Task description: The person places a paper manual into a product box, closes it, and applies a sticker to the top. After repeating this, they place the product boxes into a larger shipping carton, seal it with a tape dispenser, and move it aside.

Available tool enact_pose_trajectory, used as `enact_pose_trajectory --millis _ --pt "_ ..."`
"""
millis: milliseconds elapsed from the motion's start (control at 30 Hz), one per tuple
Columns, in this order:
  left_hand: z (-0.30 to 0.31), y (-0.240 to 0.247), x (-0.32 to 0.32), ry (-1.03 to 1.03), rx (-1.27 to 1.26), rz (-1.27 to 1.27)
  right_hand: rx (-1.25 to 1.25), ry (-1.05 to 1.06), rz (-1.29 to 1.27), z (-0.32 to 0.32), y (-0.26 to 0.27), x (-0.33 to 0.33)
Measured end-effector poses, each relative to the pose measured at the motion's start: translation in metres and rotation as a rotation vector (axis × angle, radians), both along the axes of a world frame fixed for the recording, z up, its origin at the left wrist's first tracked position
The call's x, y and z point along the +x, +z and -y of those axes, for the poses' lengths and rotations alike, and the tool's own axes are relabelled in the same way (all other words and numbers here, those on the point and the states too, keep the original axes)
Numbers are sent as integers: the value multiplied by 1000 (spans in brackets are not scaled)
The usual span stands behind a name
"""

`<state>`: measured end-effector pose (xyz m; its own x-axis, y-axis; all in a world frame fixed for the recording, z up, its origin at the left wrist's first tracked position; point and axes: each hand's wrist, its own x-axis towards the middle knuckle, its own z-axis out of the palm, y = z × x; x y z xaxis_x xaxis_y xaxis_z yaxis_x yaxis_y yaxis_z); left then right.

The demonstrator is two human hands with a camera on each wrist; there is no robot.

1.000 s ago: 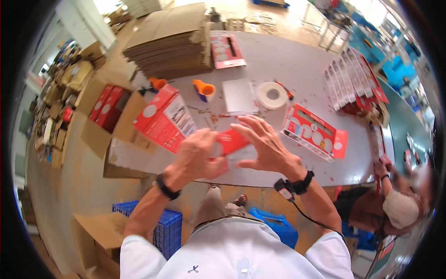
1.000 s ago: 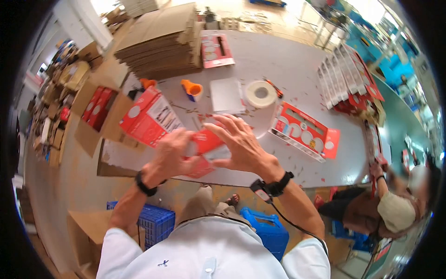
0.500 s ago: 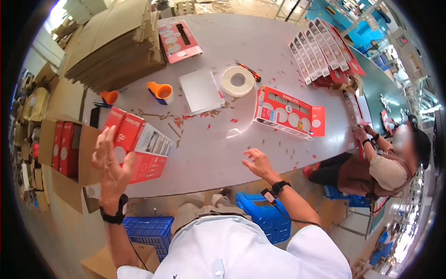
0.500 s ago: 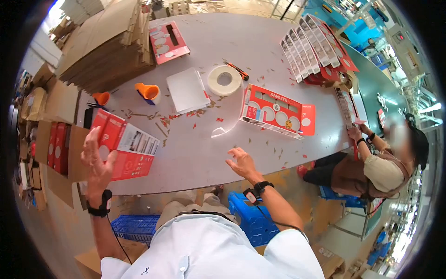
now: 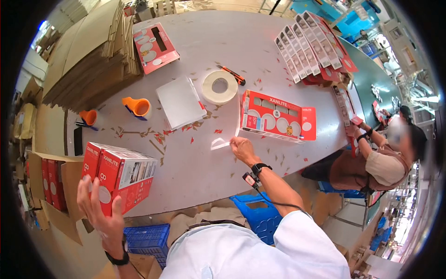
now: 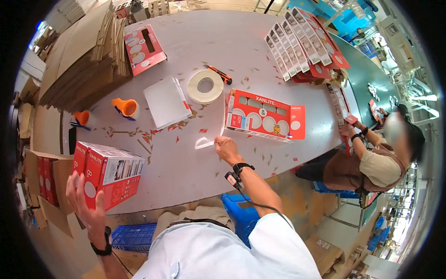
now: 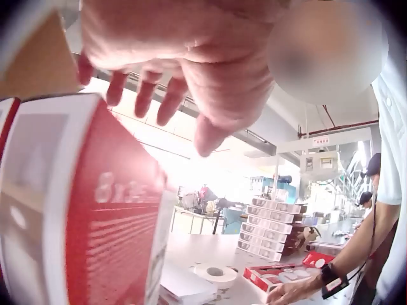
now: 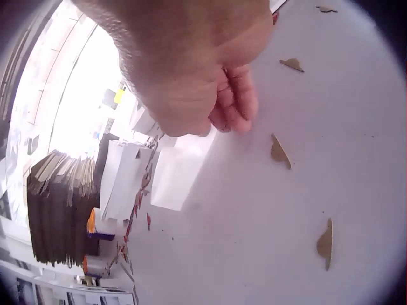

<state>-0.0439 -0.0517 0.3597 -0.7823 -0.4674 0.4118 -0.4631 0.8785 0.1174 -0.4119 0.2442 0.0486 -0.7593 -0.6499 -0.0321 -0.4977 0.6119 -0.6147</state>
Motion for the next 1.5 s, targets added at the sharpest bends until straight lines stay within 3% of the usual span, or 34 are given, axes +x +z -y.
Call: enact_pose_trajectory --millis 33,133,267,400,533,767,833,900,933,1000,1033,1133,1233,1500 --pt "-8 7 -6 -77 -56 -95 -21 26 71 0 2 2" --pt "-54 3 -38 -295 273 -132 -68 180 240 8 15 3" --pt "-91 -114 -101 -368 666 -135 -28 344 554 18 26 -2" --pt "-104 -190 -152 -348 768 -105 69 439 846 36 64 -16" --pt "-103 -201 -179 -395 859 -68 171 478 1001 48 88 -38" --pt "-102 -216 -187 -304 1322 32 187 556 1208 56 79 -65" --pt "-101 -234 -179 -290 1367 93 48 449 1139 54 97 -60" --pt "-102 -238 -175 -60 1805 85 -200 237 972 47 88 -43" --pt "-103 -239 -173 74 2015 73 -185 105 984 40 82 -33" --pt "-107 -227 -177 147 2113 -19 -146 -148 993 18 77 -17" --pt "-109 -222 -180 181 2160 -70 -114 -189 1140 6 71 -2" --pt "-115 -220 -182 213 2253 -50 -296 -341 1537 7 80 36" --pt "-121 -218 -185 224 2268 -22 -502 -511 1535 23 77 50" --pt "-123 -207 -189 181 2245 -1 -497 -637 1430 20 72 51"
